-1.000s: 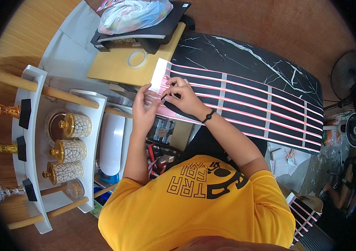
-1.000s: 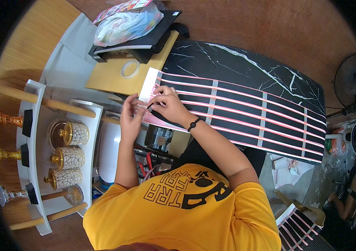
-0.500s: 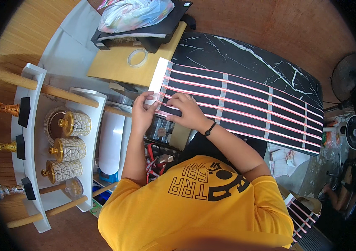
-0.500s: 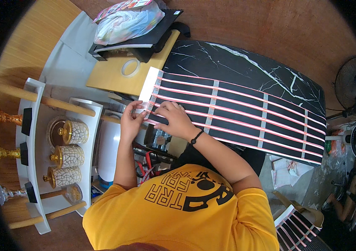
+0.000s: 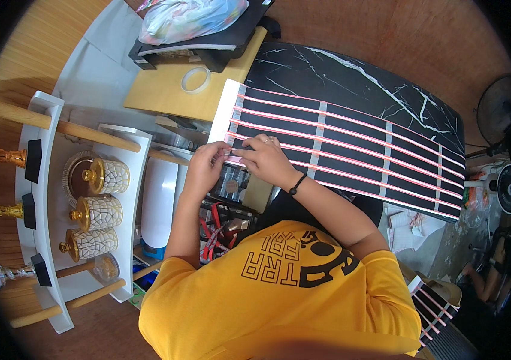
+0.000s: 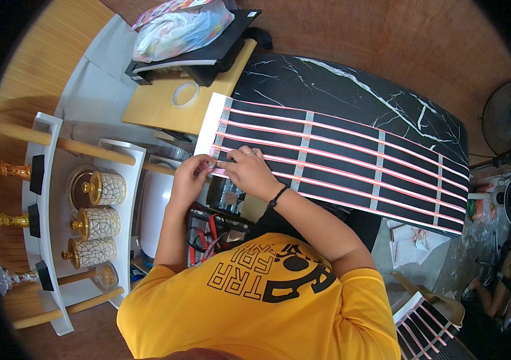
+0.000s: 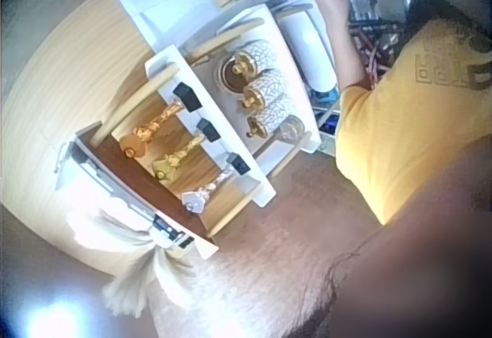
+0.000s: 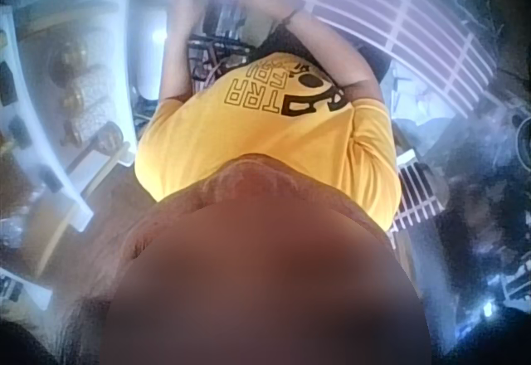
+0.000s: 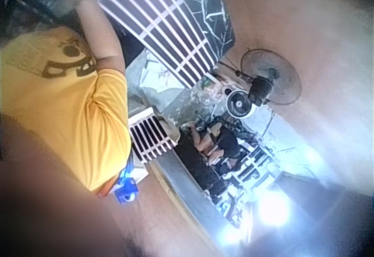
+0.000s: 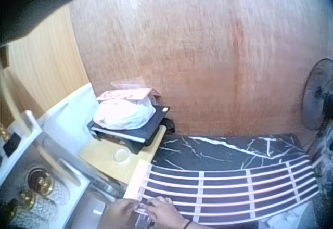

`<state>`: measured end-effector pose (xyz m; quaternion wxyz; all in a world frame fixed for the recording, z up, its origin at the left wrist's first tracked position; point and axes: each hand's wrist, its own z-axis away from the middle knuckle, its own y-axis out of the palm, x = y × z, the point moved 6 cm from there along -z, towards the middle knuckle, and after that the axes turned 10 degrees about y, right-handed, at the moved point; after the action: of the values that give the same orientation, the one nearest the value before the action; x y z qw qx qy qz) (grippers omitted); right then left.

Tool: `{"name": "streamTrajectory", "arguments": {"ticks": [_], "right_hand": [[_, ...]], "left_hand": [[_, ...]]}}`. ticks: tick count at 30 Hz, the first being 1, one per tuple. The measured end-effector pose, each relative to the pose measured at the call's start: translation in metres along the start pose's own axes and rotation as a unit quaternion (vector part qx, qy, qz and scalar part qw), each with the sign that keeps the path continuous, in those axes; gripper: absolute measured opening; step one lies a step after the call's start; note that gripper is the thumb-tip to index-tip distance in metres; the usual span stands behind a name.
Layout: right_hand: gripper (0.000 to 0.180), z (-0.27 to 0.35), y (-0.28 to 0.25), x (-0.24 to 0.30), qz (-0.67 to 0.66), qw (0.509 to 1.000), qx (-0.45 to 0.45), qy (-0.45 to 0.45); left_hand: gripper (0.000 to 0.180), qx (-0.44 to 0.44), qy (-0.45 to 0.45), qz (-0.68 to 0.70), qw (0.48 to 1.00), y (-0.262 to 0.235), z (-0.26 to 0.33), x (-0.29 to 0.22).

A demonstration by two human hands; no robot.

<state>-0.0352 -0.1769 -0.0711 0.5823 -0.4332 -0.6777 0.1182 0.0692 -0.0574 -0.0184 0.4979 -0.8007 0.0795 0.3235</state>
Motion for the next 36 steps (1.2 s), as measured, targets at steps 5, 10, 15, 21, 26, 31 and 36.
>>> {"name": "streamTrajectory", "arguments": {"ticks": [5,10,15,21,26,31,36], "right_hand": [[0.028,0.004,0.000,0.001,0.023,0.999,-0.009,-0.021],[0.027,0.025,-0.012,0.002,0.029,0.999,0.042,-0.010],[0.025,0.013,-0.027,-0.005,-0.043,0.998,0.047,-0.005],[0.030,-0.059,-0.046,-0.053,0.047,0.984,-0.132,0.113],[0.028,-0.079,-0.030,-0.065,0.090,0.973,-0.092,0.190],[0.014,-0.074,-0.033,-0.062,0.022,0.971,-0.155,0.181],[0.014,-0.070,-0.037,-0.061,-0.015,0.973,-0.190,0.134]], "left_hand": [[0.032,0.062,-0.018,0.012,0.998,0.000,0.001,-0.002],[0.037,0.069,0.114,0.005,0.991,-0.002,-0.005,-0.021],[0.029,-0.083,-0.057,-0.069,0.992,0.015,-0.034,0.014],[0.029,-0.176,-0.018,-0.128,0.976,0.021,-0.049,0.010],[0.025,-0.125,0.008,-0.174,0.977,0.022,-0.074,0.008],[0.022,-0.062,0.047,-0.150,0.986,0.020,-0.109,0.010],[0.023,0.027,0.055,-0.173,0.983,0.023,-0.120,0.003]]}}
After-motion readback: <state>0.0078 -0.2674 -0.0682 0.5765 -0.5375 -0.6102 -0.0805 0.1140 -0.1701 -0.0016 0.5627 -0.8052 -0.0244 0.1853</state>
